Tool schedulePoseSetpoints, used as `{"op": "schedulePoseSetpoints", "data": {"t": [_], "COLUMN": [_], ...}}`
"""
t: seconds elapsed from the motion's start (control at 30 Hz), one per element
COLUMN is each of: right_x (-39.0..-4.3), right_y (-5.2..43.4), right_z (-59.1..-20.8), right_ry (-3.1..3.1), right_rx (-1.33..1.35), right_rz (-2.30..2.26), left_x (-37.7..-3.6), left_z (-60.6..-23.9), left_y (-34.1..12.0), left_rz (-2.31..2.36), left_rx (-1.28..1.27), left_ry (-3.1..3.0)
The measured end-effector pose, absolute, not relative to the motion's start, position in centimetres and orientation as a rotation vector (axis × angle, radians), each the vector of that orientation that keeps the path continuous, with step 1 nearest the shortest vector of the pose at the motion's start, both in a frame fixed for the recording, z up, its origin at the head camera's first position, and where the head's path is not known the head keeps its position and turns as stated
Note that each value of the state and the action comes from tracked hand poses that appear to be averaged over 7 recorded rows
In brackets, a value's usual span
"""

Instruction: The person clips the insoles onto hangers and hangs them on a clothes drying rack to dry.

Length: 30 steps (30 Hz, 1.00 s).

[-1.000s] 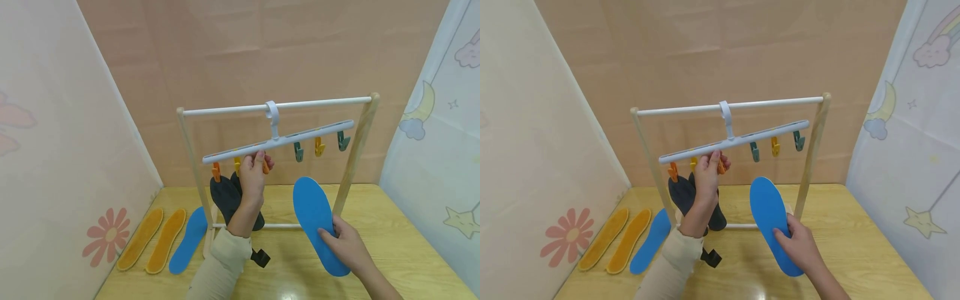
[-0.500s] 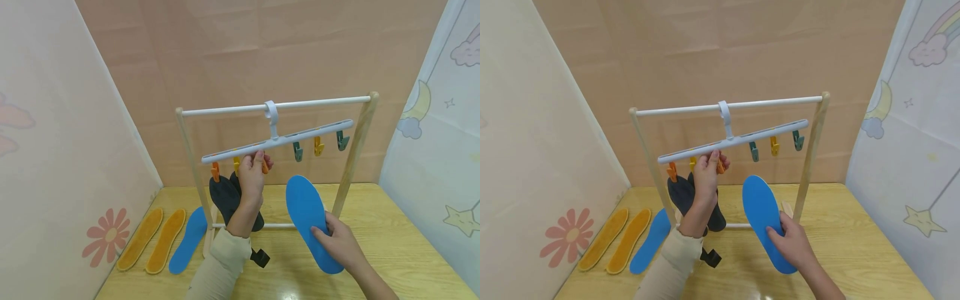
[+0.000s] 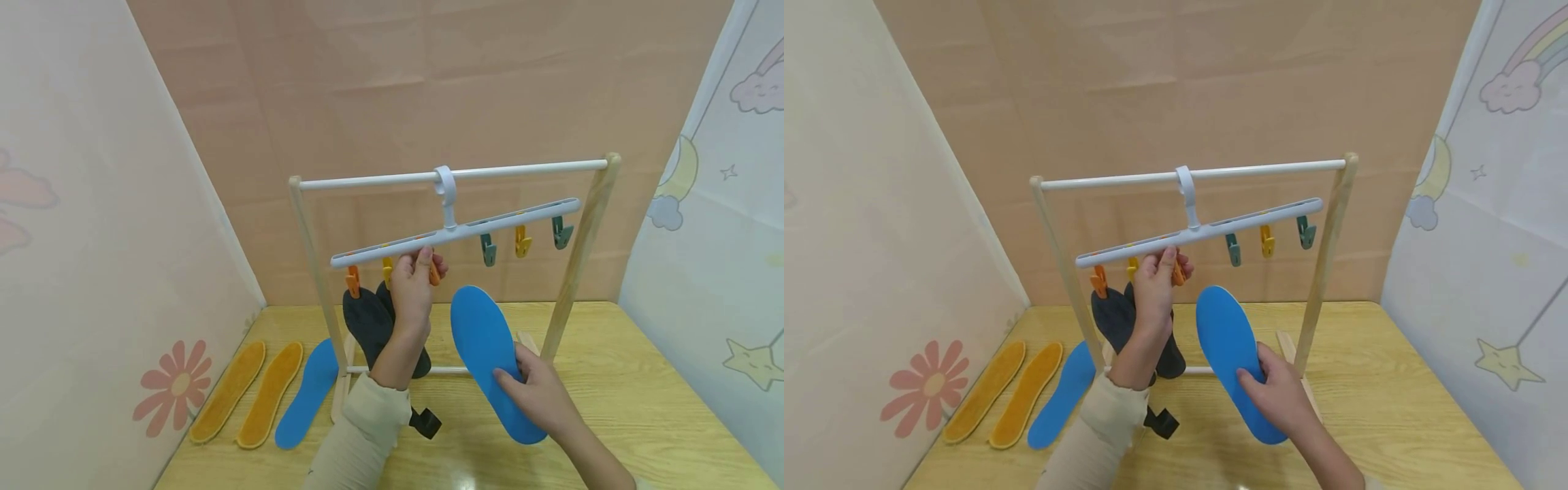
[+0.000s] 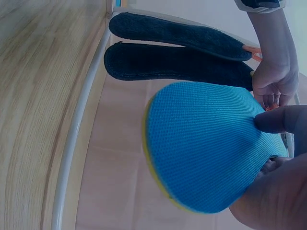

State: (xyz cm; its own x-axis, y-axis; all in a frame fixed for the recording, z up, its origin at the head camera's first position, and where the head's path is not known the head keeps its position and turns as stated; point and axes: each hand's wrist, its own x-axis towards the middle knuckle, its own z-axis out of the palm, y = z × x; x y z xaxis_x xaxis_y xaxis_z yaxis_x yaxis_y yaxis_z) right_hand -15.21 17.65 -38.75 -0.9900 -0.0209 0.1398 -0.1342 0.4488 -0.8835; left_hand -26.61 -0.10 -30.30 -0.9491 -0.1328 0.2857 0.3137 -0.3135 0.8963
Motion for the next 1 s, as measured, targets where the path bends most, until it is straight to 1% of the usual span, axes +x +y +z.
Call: {"op": "schedulePoseSetpoints", "data": {"t": [1.0], "right_x": [-16.4], "right_y": [16.2], "right_z": [-38.7], "right_ry": [-2.582], "right_rx": [0.207], "right_rz": [1.607], "left_x": [-26.6], "left_z": [-30.3], "left_y": [0.0], "left_rz": [-2.321], "left_rx": [-0.229], "left_ry": [-1.651]}}
